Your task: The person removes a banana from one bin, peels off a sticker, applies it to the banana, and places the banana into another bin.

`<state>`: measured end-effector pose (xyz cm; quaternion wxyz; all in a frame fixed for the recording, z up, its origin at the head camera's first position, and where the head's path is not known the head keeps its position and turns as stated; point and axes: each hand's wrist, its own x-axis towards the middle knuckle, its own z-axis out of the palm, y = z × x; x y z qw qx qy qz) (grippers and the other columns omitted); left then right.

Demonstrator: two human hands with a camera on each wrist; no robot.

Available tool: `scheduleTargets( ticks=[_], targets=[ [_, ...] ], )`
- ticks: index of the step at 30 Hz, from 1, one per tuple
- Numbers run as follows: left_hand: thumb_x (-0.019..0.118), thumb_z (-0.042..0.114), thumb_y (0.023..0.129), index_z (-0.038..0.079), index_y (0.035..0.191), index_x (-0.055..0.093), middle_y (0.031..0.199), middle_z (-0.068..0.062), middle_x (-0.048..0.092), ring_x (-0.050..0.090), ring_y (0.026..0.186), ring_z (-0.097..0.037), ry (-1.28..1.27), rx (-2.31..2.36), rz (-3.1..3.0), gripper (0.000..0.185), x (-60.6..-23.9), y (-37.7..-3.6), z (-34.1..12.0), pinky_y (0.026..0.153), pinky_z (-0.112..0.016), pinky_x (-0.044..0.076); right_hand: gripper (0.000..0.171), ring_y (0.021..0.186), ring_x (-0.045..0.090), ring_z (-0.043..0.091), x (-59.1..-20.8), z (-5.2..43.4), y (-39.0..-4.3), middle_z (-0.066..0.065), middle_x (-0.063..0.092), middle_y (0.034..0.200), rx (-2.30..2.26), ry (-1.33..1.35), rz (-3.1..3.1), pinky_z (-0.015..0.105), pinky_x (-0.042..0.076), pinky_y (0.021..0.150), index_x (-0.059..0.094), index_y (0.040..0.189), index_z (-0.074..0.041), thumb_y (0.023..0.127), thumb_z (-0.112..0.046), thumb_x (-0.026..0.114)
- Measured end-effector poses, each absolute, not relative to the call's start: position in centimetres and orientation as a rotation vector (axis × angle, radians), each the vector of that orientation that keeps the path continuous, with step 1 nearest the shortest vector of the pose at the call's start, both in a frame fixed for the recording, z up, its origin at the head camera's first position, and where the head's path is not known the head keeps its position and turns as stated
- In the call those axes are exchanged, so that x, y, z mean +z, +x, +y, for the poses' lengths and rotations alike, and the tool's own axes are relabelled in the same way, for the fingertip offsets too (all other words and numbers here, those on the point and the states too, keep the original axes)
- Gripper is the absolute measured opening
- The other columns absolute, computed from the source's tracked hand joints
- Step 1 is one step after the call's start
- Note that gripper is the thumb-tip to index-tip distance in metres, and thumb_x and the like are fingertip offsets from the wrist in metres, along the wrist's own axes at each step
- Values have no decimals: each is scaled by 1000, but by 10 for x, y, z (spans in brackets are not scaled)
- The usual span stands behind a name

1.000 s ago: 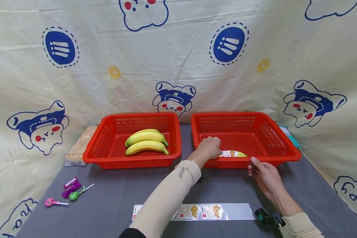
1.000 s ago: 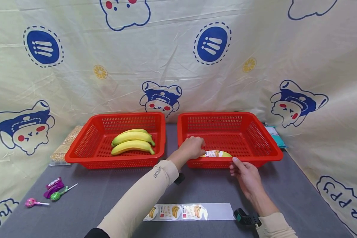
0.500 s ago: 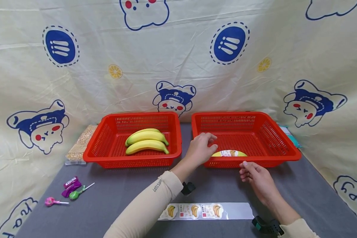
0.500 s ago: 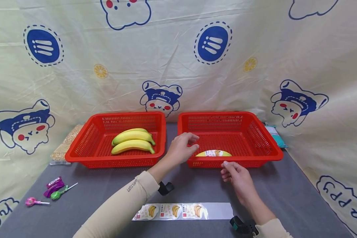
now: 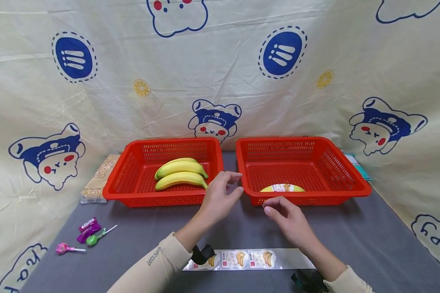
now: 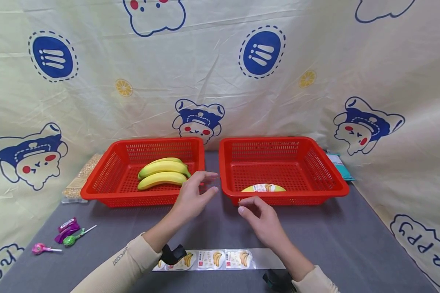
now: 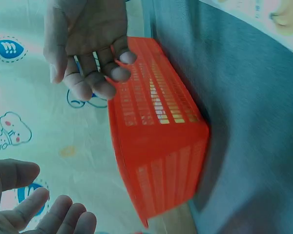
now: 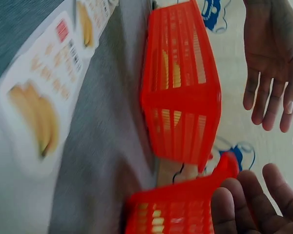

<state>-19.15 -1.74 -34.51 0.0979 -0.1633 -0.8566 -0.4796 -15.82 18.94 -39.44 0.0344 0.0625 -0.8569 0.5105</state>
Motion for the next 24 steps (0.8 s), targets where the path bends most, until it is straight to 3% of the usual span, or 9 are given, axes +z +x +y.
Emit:
scheduleTargets(
  ticks=[4, 11, 16, 24],
  targets=[
    [66, 15, 85, 14, 118, 61, 115, -5, 62, 58, 107, -22, -430, -1419, -2507, 34, -348, -187, -43, 90, -39, 49, 34, 100, 59, 13, -393, 171, -160, 6, 64, 115, 1518, 314, -2616, 20, 48, 86, 58, 117, -15, 86, -28, 67],
    [69, 16, 83, 13, 121, 60, 123, -5, 61, 55, 112, -23, -266, -1396, -2559, 39, -351, -191, -90, 97, -45, 44, 45, 109, 60, 25, -393, 139, -170, 7, 60, 124, 1557, 389, -2630, 39, 49, 92, 52, 127, -16, 86, -23, 68],
    [67, 17, 85, 9, 123, 58, 126, -10, 58, 52, 119, -29, -211, -1354, -2603, 40, -352, -203, -123, 100, -47, 42, 55, 112, 60, 28, -392, 117, -179, 9, 56, 133, 1612, 425, -2635, 44, 49, 93, 46, 135, -15, 86, -21, 68],
    [62, 17, 88, 6, 128, 53, 128, -17, 56, 50, 120, -34, -159, -1248, -2704, 42, -355, -231, -163, 100, -47, 41, 71, 133, 44, 28, -392, 88, -200, 6, 38, 149, 1607, 421, -2610, 46, 42, 102, 34, 145, -12, 84, -26, 69]
  ],
)
